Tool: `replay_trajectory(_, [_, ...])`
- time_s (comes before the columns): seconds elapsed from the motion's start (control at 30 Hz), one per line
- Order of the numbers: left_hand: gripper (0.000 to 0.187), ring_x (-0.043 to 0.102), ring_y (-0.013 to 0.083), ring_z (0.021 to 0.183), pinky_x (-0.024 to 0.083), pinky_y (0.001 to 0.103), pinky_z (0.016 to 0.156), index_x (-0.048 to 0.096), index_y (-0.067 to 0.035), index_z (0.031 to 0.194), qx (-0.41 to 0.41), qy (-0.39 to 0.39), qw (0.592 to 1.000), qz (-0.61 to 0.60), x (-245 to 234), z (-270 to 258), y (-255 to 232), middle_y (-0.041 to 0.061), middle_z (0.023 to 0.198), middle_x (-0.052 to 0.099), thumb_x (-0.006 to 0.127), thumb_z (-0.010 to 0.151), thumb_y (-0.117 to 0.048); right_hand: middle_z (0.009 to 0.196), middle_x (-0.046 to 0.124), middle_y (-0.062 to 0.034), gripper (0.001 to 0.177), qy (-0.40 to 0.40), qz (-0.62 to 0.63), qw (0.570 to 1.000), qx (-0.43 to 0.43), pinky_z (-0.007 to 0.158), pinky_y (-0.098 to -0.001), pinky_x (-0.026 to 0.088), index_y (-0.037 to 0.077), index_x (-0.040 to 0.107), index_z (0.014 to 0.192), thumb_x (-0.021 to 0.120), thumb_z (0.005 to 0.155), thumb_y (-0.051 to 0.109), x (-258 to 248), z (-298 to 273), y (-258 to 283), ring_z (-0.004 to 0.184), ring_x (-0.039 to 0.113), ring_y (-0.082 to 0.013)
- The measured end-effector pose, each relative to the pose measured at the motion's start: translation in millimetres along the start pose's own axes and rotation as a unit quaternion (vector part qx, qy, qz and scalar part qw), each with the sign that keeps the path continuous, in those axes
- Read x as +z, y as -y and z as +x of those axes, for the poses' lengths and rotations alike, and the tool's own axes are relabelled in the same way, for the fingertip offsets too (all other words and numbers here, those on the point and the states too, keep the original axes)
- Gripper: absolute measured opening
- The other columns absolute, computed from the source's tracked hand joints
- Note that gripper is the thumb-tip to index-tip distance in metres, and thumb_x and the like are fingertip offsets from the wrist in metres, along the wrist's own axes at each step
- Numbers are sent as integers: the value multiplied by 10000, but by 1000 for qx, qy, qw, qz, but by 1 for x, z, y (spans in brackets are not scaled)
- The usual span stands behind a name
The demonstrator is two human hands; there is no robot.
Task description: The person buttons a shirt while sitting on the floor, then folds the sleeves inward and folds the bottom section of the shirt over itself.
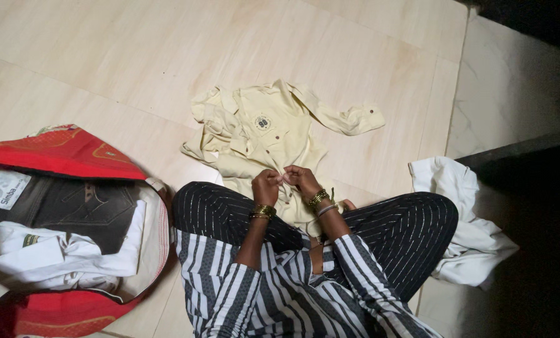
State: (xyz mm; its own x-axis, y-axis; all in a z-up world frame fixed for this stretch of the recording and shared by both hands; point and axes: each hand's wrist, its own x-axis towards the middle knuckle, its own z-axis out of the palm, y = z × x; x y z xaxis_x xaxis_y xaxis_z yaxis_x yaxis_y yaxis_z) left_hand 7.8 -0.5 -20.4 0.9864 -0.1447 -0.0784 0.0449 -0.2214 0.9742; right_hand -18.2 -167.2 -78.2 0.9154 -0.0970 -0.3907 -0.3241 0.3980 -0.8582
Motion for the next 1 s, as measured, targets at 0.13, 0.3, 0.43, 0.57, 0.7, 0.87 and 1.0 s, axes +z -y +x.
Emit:
replay_trajectory(0.13, [85,701,350,741,540,440,657,695,-22,798,133,-43,976,169,-4,-4,-10,156,801,724,778,817,-30,953,711,-22,213,8,-9,999,51,812,-212,530,-27,674,1135,665,924,-2,7,-12,22,861,655,-77])
replay_trajectory(0.3, [60,680,379,771,524,488,673,662,-38,813,104,-5,974,199,-6,-8,-23,155,854,703,716,814,-13,908,716,-29,180,-30,-125,992,7,721,-232,528,-3,700,1054,730,896,78,29,-36,49,821,659,-86])
replay_trajectory(0.43, [112,675,400,757,533,508,654,649,-20,801,126,6,952,278,-2,-14,-31,186,868,682,693,858,-106,771,718,-41,186,-124,-355,924,-74,617,-270,497,47,754,989,778,865,184,46,-47,59,687,617,-105])
replay_trajectory(0.57, [165,674,419,770,535,524,663,656,-11,815,103,-3,957,273,-1,-15,-34,205,887,681,666,880,-163,723,717,-25,245,-194,-428,874,-121,593,-266,506,75,761,918,834,797,275,55,-49,58,620,632,-67])
replay_trajectory(0.7, [239,681,419,763,538,512,671,683,-6,781,41,-11,971,233,0,-9,-32,212,818,701,733,844,-230,686,668,2,220,-191,-408,885,-117,579,-262,478,69,766,903,827,816,261,45,-38,38,609,586,-71])
replay_trajectory(0.87, [110,744,297,698,581,380,637,758,-21,842,68,21,995,72,-5,10,-9,161,778,753,689,811,-100,707,639,87,52,-43,-43,998,24,513,-200,343,69,744,952,715,929,105,13,-17,24,572,477,-21])
replay_trajectory(1.0, [114,725,194,660,568,312,614,742,4,885,58,76,995,-13,-9,9,-4,131,753,754,687,792,-35,638,563,77,129,-31,-20,993,111,408,-227,268,136,730,917,613,963,107,-5,-10,15,454,367,-45])
